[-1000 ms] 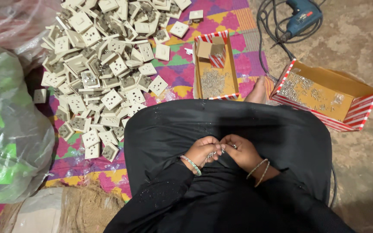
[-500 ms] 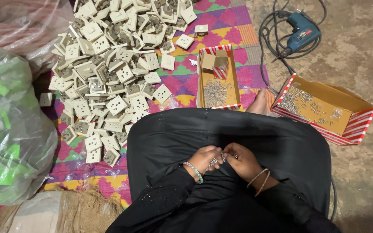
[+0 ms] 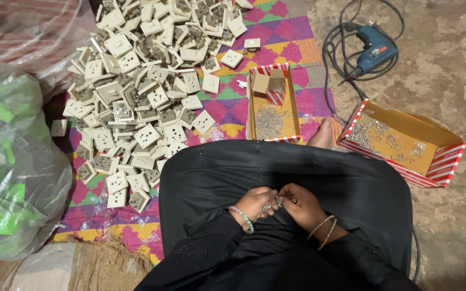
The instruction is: The person sits on a mat and assembles small electrical components by hand. They pick up white plastic blocks and metal pins, inserting the pins into the blocks one by one. A pile of finished blocks and boxes of pins are visible nearby.
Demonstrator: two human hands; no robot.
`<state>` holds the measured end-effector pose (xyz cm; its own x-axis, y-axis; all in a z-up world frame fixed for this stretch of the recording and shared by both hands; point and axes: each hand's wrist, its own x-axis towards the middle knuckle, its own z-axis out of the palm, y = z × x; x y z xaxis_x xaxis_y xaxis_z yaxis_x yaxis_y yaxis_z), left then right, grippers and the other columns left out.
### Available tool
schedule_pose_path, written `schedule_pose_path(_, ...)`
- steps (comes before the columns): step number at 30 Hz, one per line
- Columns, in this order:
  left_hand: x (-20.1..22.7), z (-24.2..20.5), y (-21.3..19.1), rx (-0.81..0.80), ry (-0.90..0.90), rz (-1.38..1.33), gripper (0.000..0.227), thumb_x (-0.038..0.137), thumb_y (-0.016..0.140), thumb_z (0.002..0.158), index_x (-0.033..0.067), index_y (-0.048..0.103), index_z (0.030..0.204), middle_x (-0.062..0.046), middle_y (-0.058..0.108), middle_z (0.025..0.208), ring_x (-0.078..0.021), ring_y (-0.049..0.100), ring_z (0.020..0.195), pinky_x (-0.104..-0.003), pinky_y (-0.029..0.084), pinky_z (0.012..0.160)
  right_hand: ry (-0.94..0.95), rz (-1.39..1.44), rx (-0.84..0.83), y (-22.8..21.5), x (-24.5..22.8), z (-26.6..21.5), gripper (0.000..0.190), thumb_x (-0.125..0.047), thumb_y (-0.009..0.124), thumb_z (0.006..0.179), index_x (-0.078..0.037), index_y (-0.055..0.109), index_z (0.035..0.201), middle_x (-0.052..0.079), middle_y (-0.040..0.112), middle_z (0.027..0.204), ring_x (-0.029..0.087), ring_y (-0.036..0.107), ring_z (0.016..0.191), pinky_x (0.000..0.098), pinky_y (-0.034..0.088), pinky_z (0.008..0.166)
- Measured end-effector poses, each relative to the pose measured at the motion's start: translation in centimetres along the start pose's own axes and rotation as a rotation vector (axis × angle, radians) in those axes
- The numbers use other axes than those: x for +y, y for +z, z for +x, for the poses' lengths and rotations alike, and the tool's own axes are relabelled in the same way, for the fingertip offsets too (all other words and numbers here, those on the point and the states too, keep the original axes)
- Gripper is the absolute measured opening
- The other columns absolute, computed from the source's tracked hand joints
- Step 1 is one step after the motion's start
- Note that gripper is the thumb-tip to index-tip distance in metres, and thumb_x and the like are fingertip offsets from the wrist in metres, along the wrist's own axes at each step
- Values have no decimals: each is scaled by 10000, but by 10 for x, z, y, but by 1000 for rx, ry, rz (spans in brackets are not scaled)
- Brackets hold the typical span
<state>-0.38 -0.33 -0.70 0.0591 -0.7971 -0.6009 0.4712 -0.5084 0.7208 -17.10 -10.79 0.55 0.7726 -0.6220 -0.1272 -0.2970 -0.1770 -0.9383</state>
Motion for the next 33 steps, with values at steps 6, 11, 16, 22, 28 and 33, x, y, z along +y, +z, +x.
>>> schedule_pose_path(6, -1, -2, -2, -29, 54, 1, 285, 303, 595, 1040, 51, 640, 915, -19, 669, 788, -81, 595, 638, -196, 403, 481, 28, 27, 31, 0, 0, -1, 95, -99, 646, 872, -29, 671, 930, 49, 714, 826, 140, 673, 762, 288, 536, 691)
schedule_pose_path(11, -3, -1, -2, 25, 44, 0, 213, 271, 618, 1002, 73, 683, 957, -15, 651, 765, -80, 586, 623, -193, 391, 470, 72, -14, 47, 0, -6, -2, 108, -115, 663, 863, -26, 673, 923, 59, 701, 811, 151, 665, 747, 295, 533, 688)
schedule_pose_path(16, -1, -2, -3, 16, 50, 6, 233, 272, 633, 1004, 42, 661, 975, -22, 660, 769, -88, 589, 622, -198, 389, 465, 40, -66, 83, -1, -12, -3, 109, -97, 647, 839, -33, 679, 922, 59, 699, 844, 147, 673, 768, 291, 536, 708)
schedule_pose_path(22, 2, -3, -3, 56, 37, 41, 220, 268, 640, 996, 51, 679, 1004, -17, 659, 772, -85, 591, 644, -194, 394, 483, 60, -7, 96, 1, -11, -4, 87, -73, 645, 839, -27, 677, 906, 67, 688, 822, 150, 665, 758, 290, 530, 703)
schedule_pose_path(28, -2, -1, -7, 41, 51, 60, 246, 278, 631, 997, 42, 684, 959, -14, 676, 793, -85, 592, 640, -199, 404, 481, 64, -5, 89, 1, -11, -3, 75, -78, 648, 846, -31, 676, 898, 65, 683, 799, 136, 651, 734, 288, 524, 686)
schedule_pose_path(33, -9, 5, -6, 20, 45, 86, 163, 228, 703, 972, 74, 672, 931, -10, 668, 792, -71, 582, 640, -194, 382, 483, 95, -38, 4, 0, -14, -5, 91, -117, 662, 851, -48, 680, 909, 50, 688, 799, 145, 650, 707, 295, 529, 661)
